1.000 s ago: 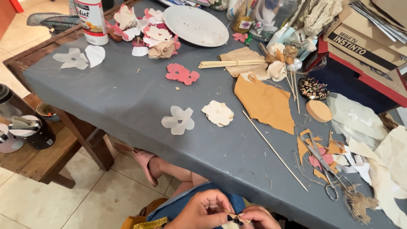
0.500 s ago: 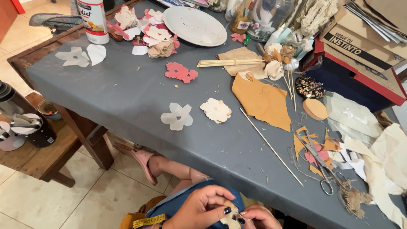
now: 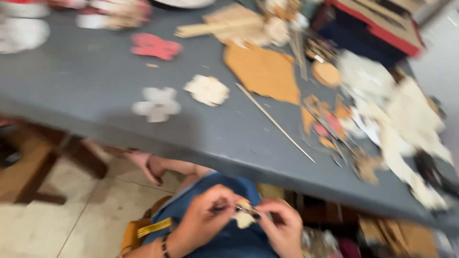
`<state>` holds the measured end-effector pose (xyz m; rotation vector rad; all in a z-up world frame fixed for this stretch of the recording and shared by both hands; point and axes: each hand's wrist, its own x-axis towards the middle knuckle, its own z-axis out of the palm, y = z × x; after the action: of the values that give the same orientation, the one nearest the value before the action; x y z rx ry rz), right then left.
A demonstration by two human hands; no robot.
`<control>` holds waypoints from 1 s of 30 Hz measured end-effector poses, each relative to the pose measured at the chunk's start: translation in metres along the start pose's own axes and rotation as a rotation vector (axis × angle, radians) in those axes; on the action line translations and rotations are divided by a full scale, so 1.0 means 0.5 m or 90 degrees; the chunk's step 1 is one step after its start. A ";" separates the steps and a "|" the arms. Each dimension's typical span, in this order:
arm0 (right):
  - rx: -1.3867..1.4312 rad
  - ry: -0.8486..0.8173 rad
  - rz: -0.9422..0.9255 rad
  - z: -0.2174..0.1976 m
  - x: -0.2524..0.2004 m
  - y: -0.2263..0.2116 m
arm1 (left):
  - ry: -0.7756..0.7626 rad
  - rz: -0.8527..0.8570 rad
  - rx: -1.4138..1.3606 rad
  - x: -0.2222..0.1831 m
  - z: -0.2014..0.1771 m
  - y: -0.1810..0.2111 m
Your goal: Making decorative flowers by cutting fabric and assembling components
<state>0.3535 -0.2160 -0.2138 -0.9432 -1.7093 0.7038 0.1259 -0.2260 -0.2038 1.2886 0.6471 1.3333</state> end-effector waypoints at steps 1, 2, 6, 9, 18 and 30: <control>-0.009 -0.014 0.040 -0.006 0.002 -0.015 | 0.025 0.072 0.166 0.005 0.001 0.013; -0.030 0.016 0.058 -0.008 0.003 -0.023 | -0.011 0.063 0.147 0.006 0.002 0.012; 0.037 0.000 0.076 -0.016 0.009 -0.060 | -0.138 0.091 0.143 0.012 0.011 0.020; 0.038 -0.016 0.058 -0.030 0.017 -0.073 | -0.110 0.071 0.209 0.010 0.026 0.020; -0.403 -0.055 -0.128 -0.253 0.175 -0.106 | -0.043 0.128 0.387 0.070 0.032 0.081; -0.733 -0.334 0.327 -0.370 0.376 -0.056 | 0.005 0.220 0.443 0.201 0.018 0.178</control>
<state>0.4889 -0.0673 -0.0403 -2.1880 -2.3969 0.2111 0.1262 -0.1564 -0.0888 2.0253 0.9765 1.4428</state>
